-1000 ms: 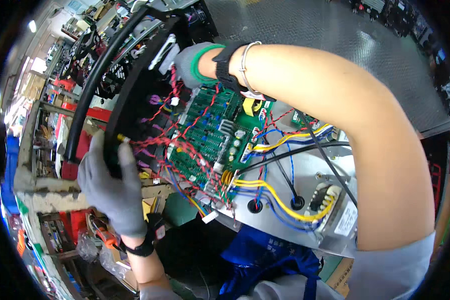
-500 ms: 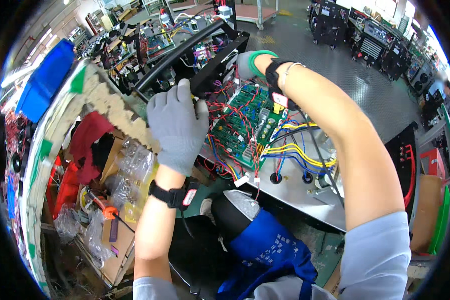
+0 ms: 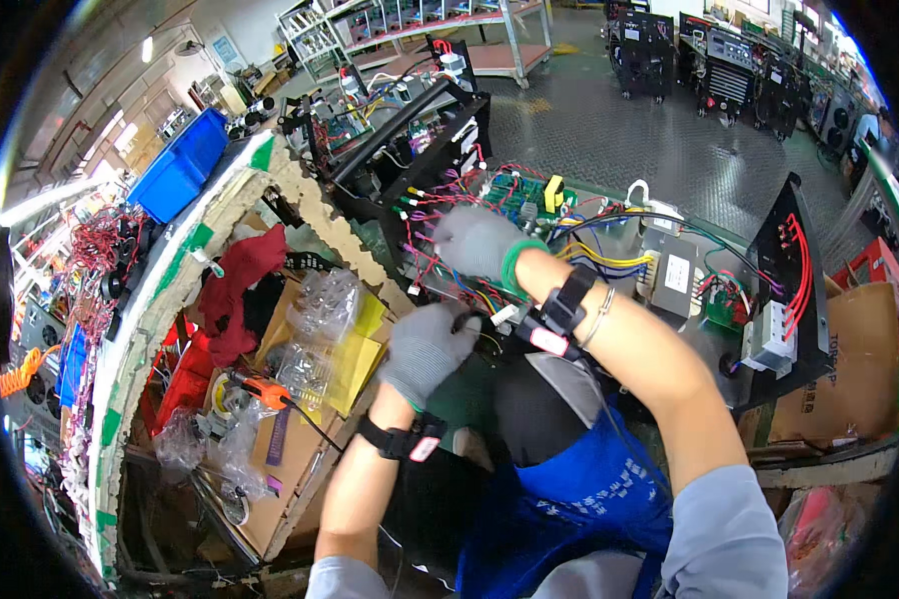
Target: Connecting wires to a circuit board and arranging components within an industrial electronic cabinet.
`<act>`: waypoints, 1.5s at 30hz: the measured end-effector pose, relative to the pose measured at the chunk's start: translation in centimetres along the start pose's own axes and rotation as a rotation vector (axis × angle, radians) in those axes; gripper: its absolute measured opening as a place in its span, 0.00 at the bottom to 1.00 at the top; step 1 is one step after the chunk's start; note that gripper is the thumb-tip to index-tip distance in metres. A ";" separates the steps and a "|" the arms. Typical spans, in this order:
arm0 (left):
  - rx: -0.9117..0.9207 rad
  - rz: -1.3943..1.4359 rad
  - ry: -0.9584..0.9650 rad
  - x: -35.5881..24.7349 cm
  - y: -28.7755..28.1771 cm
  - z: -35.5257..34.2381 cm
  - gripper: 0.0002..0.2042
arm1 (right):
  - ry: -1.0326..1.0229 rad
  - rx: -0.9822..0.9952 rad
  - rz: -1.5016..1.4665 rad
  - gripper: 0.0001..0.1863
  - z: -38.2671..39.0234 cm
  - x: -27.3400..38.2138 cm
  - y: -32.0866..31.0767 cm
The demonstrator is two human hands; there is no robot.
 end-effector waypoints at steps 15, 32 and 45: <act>-0.432 0.694 -0.001 6.6 2.1 -4.0 0.17 | 0.481 0.167 0.423 0.14 -3.9 -5.9 3.3; 0.180 1.843 -0.308 7.8 7.8 -5.3 0.11 | 0.096 0.300 0.499 0.16 1.6 2.6 5.8; 0.167 2.042 -0.316 6.3 7.7 -6.6 0.20 | -0.134 -0.204 0.719 0.13 2.1 4.3 0.7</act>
Point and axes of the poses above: each hand's wrist, its own z-axis away from the middle knuckle, its own y-axis out of the palm, x = y × z, the point moved 9 cm from there along -z, towards the middle knuckle, and after that the axes turned 3 degrees about x, right-handed, at the moved point
